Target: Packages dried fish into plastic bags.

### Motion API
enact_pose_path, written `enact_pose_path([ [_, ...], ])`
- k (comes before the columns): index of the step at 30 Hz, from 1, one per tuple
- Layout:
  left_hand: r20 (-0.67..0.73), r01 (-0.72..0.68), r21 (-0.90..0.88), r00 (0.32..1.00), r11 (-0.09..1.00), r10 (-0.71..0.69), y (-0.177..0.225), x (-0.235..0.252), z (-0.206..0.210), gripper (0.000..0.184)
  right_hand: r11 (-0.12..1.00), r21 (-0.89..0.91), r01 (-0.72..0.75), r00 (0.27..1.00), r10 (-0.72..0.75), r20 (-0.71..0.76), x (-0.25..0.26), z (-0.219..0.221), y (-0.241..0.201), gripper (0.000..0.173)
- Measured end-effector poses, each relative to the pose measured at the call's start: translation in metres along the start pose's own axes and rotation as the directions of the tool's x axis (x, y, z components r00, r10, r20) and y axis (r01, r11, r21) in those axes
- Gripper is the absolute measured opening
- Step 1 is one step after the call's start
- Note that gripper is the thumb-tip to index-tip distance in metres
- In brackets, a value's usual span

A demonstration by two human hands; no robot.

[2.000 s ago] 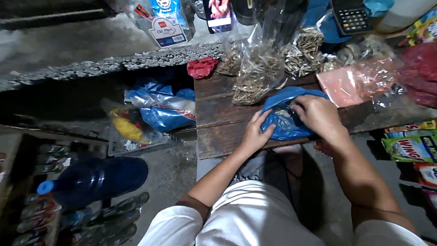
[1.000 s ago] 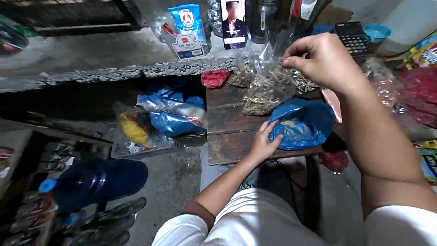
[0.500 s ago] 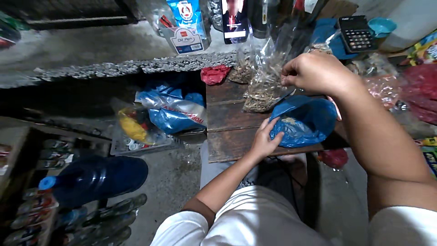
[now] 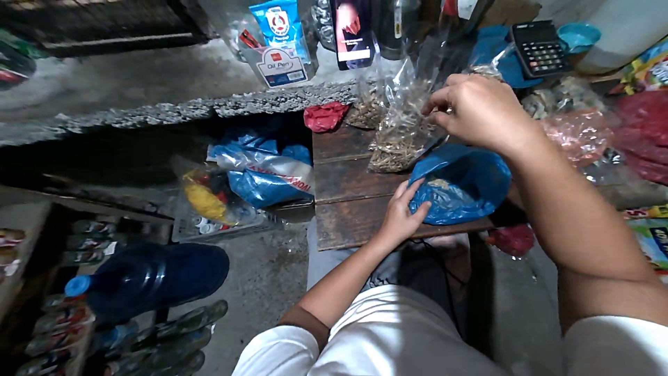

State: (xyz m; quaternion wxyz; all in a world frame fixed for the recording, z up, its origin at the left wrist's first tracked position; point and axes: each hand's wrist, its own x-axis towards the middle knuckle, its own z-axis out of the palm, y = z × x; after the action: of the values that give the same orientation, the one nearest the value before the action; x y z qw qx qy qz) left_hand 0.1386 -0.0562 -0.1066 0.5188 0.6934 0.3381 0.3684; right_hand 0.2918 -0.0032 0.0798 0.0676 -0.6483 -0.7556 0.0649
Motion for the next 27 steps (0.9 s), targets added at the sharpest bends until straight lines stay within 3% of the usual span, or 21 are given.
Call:
enact_pose_path([
  [4, -0.012, 0.003, -0.015, 1.0, 1.0, -0.003, -0.002, -0.001, 0.0, 0.048, 0.992, 0.124, 0.034, 0.973, -0.004, -0.23, -0.022, 0.006, 0.011, 0.029],
  [9, -0.077, -0.004, -0.05, 0.997, 0.999, 0.001, -0.003, -0.003, 0.001, 0.044, 0.938, 0.333, -0.097, 0.834, 0.259, -0.487, -0.081, 0.042, 0.055, 0.04],
  [13, -0.1, -0.03, -0.055, 0.995, 0.998, 0.025, -0.003, -0.007, -0.001, 0.042, 0.799, 0.548, -0.249, 0.749, 0.517, -0.414, -0.126, 0.096, 0.087, 0.054],
  [16, -0.09, -0.03, -0.078, 0.996, 0.997, 0.023, 0.001, -0.015, -0.006, 0.043, 0.681, 0.684, -0.263, 0.766, 0.578, -0.282, -0.145, 0.123, 0.078, 0.061],
  [20, -0.09, -0.004, -0.077, 0.996, 0.997, -0.003, 0.009, -0.032, -0.023, 0.044, 0.585, 0.795, -0.157, 0.84, 0.503, -0.204, -0.154, 0.143, 0.052, 0.067],
  [22, -0.112, 0.041, -0.096, 0.992, 0.995, -0.051, 0.012, -0.041, -0.036, 0.045, 0.641, 0.767, -0.033, 0.882, 0.379, -0.279, -0.154, 0.153, 0.042, 0.077],
  [24, -0.149, 0.094, -0.141, 0.982, 0.986, -0.115, 0.016, -0.048, -0.052, 0.046, 0.692, 0.718, 0.076, 0.903, 0.258, -0.344, -0.148, 0.162, 0.03, 0.099],
  [25, -0.165, 0.127, -0.177, 0.974, 0.976, -0.156, 0.019, -0.051, -0.06, 0.047, 0.701, 0.707, 0.09, 0.922, 0.21, -0.326, -0.146, 0.161, 0.022, 0.109],
  [27, -0.202, 0.183, -0.255, 0.95, 0.95, -0.237, 0.021, -0.058, -0.074, 0.046, 0.715, 0.693, 0.087, 0.967, 0.108, -0.232, -0.143, 0.155, 0.001, 0.113],
])
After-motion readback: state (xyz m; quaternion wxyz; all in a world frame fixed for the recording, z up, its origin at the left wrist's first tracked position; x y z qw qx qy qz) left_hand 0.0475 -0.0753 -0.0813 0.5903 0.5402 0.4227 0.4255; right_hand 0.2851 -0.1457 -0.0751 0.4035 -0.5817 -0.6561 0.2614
